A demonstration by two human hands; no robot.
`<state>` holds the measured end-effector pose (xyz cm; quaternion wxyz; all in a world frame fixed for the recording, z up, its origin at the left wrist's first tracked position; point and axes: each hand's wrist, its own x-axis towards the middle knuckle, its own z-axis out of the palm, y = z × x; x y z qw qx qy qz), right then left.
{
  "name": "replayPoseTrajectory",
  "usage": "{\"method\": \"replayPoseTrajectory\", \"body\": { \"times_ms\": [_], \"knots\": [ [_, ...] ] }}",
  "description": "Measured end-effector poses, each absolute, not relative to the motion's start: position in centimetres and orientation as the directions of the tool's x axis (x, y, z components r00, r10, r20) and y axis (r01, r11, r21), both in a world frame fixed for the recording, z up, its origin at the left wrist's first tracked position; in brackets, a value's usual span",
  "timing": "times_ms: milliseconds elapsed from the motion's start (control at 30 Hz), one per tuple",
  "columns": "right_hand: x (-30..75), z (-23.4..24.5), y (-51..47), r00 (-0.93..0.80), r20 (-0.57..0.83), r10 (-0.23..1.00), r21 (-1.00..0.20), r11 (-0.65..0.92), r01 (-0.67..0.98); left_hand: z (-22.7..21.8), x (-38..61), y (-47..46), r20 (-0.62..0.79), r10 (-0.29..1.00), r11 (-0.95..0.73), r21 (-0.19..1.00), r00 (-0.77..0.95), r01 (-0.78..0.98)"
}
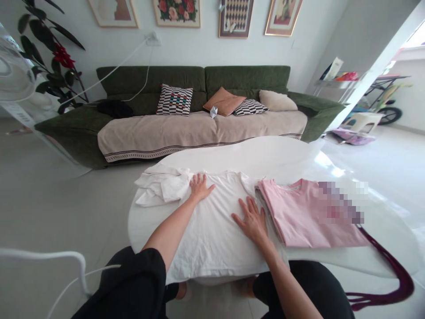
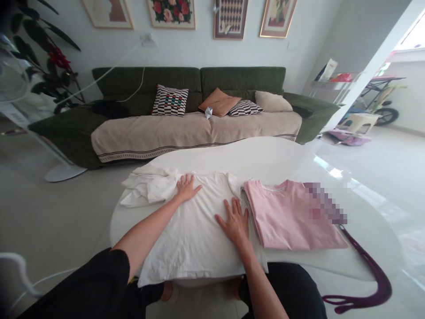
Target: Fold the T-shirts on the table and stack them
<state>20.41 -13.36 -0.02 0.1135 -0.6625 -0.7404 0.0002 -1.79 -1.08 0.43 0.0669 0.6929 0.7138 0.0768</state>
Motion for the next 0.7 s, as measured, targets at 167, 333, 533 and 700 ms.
{"method": "replayPoseTrajectory", "body": {
  "times_ms": [167, 333, 533, 700],
  "knots": [
    [19.7, 1.1, -13.9, -0.126, 0.075, 0.989, -0.127, 0.135, 0.983, 2.0, -1.8, 0.0, -0.047, 0.999, 0.009, 0.242, 0.002, 0.97],
    [20.1, 0.8, -15.4, -0.117, 0.106, 0.987, -0.135, 0.131, 0.982, 3.1, 0.3, -5.1, 0.022, 0.996, -0.085, 0.251, 0.082, 0.964],
    [20.6, -0.2, -15.9, -0.043, 0.053, 0.998, -0.118, 0.049, 0.992, 1.1, -1.2, -14.6, 0.078, 0.994, -0.083, 0.17, 0.071, 0.982],
    [20.3, 1.9, -14.4, -0.075, 0.004, 0.997, -0.142, 0.074, 0.987, 0.8, -3.1, -16.9, 0.118, 0.992, -0.051, 0.136, 0.035, 0.989]
  ]
}}
